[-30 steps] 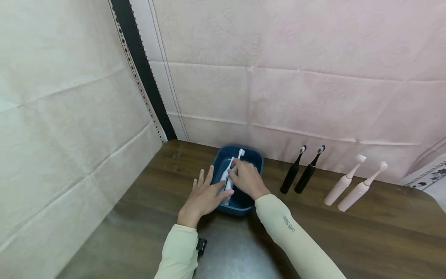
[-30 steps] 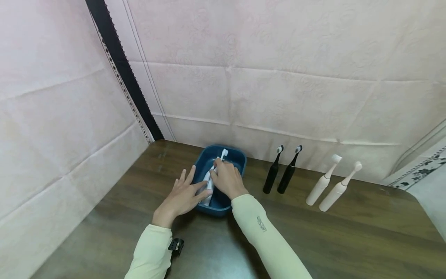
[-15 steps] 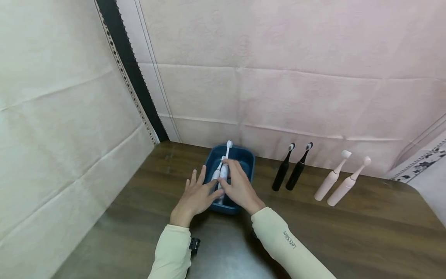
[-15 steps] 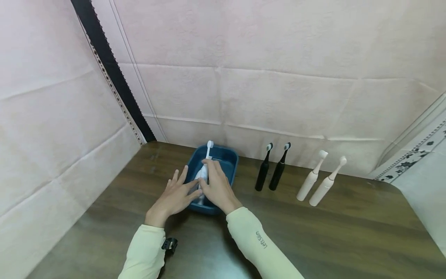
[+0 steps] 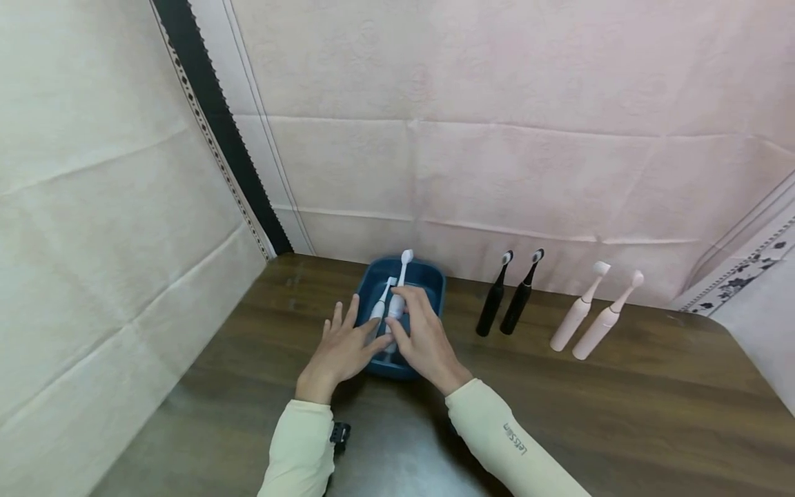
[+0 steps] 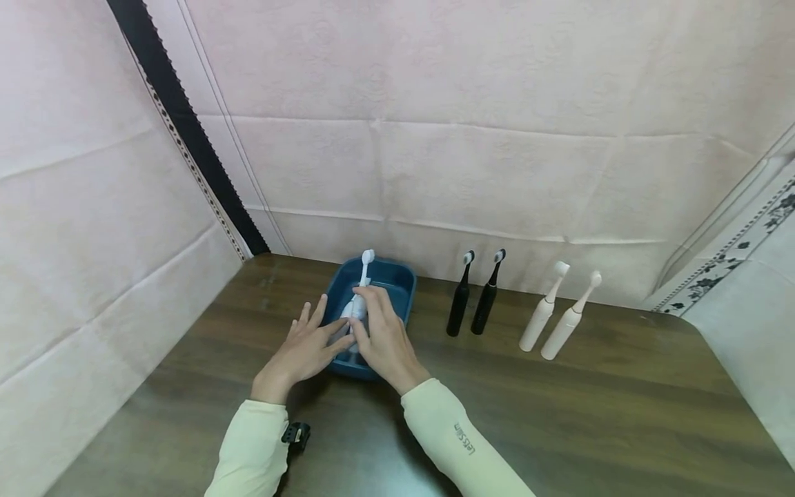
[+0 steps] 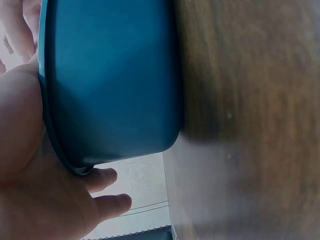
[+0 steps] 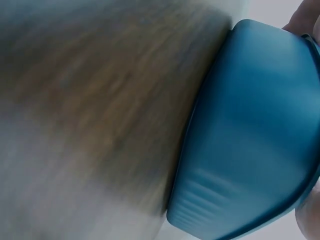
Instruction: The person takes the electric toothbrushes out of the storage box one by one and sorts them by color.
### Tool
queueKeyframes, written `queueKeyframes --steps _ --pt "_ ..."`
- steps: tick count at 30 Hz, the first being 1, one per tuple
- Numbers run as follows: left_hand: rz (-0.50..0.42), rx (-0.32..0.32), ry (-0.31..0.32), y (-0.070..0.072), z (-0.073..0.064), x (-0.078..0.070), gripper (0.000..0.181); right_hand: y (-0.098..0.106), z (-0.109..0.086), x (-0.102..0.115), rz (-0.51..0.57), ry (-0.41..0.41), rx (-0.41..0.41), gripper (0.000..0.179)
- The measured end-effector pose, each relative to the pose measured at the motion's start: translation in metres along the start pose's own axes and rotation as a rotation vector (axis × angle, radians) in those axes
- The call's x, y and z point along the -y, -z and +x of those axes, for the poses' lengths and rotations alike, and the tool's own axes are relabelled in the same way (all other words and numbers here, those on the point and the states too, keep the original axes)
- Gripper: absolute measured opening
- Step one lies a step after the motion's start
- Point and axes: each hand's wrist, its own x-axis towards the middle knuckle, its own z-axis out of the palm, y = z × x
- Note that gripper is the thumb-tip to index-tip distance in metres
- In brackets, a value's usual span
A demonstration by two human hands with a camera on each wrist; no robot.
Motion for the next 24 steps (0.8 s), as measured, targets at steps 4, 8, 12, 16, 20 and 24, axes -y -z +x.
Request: queueKeyframes --steps 4,8,12,16,20,24 --pt "-0.007 0.007 0.007 0.000 0.001 0.000 0.069 0.004 -0.002 0.000 -0.024 0.038 -0.022 0.051" --pt "-0.010 0.005 0.006 0.000 0.001 0.001 0.070 0.011 -0.002 0.001 -0.028 0.056 -0.058 0.052" --pt "-0.008 0.006 0.004 0.000 0.002 0.000 0.069 0.023 -0.003 0.002 -0.033 0.055 -0.095 0.053" --pt "-0.008 0.018 0.008 0.000 0.003 0.000 0.070 0.037 -0.005 0.004 -0.033 0.039 -0.138 0.055" --pt "-0.009 0.024 0.012 0.000 0.004 0.000 0.070 0.049 -0.006 0.004 -0.027 0.029 -0.182 0.057" --pt "-0.013 0.023 0.016 0.000 0.004 0.001 0.069 0.059 -0.006 0.004 -0.026 0.035 -0.196 0.056"
